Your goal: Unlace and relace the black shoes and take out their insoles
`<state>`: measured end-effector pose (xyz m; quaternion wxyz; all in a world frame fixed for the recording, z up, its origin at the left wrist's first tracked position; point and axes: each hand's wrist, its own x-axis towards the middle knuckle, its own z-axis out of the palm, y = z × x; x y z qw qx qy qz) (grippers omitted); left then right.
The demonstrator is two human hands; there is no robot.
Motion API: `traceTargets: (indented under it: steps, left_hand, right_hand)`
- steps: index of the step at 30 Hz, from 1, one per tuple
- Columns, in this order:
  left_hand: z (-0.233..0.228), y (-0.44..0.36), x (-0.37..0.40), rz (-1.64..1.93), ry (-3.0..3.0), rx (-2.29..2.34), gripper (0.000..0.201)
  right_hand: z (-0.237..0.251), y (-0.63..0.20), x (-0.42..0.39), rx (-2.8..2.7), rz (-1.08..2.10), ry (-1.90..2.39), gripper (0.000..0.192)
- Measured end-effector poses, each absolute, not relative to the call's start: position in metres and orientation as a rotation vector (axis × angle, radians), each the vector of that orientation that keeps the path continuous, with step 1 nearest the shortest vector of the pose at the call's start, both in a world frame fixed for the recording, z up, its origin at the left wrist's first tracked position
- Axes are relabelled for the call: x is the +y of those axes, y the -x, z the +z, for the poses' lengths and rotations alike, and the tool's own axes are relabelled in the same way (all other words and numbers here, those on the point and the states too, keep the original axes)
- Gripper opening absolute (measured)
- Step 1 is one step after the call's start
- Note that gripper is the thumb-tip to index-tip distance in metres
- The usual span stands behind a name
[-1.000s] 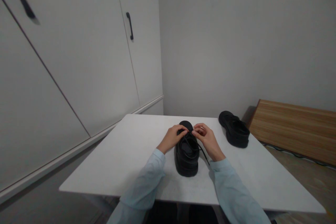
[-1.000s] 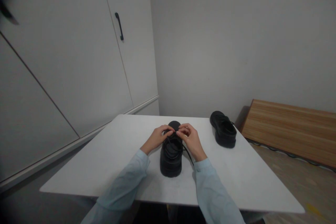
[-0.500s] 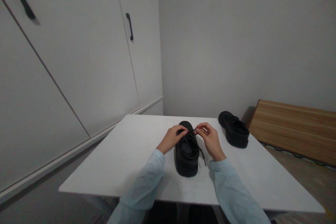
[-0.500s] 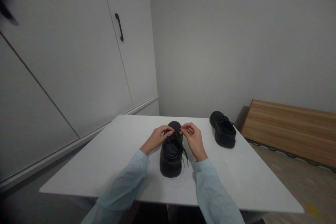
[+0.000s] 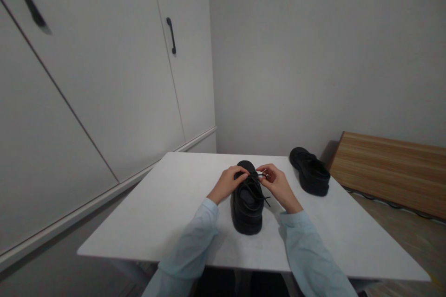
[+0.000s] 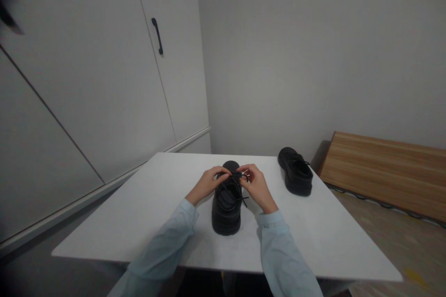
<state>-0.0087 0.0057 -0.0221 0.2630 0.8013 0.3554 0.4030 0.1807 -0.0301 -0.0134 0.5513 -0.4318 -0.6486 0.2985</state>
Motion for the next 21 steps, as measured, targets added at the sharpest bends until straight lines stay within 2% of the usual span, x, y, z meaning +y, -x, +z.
traceTargets:
  steps: [4, 9, 12, 21]
  left_hand:
    - [-0.021, 0.009, 0.005, 1.092, -2.168, 0.963, 0.020]
    - [-0.021, 0.009, 0.005, 1.094, -2.174, 0.953, 0.021]
    - [-0.021, 0.009, 0.005, 1.090, -2.180, 0.959, 0.022]
    - [-0.020, 0.008, 0.004, 1.077, -2.173, 0.967, 0.021]
  right_hand:
    - [-0.018, -0.185, -0.026, -1.617, 0.621, 1.072, 0.017]
    - [-0.024, -0.190, -0.022, -1.684, 0.429, 1.181, 0.006]
    - [-0.025, -0.190, -0.022, -1.727, 0.333, 1.196, 0.007]
    - [-0.027, -0.190, -0.022, -1.703, 0.257, 1.193, 0.006]
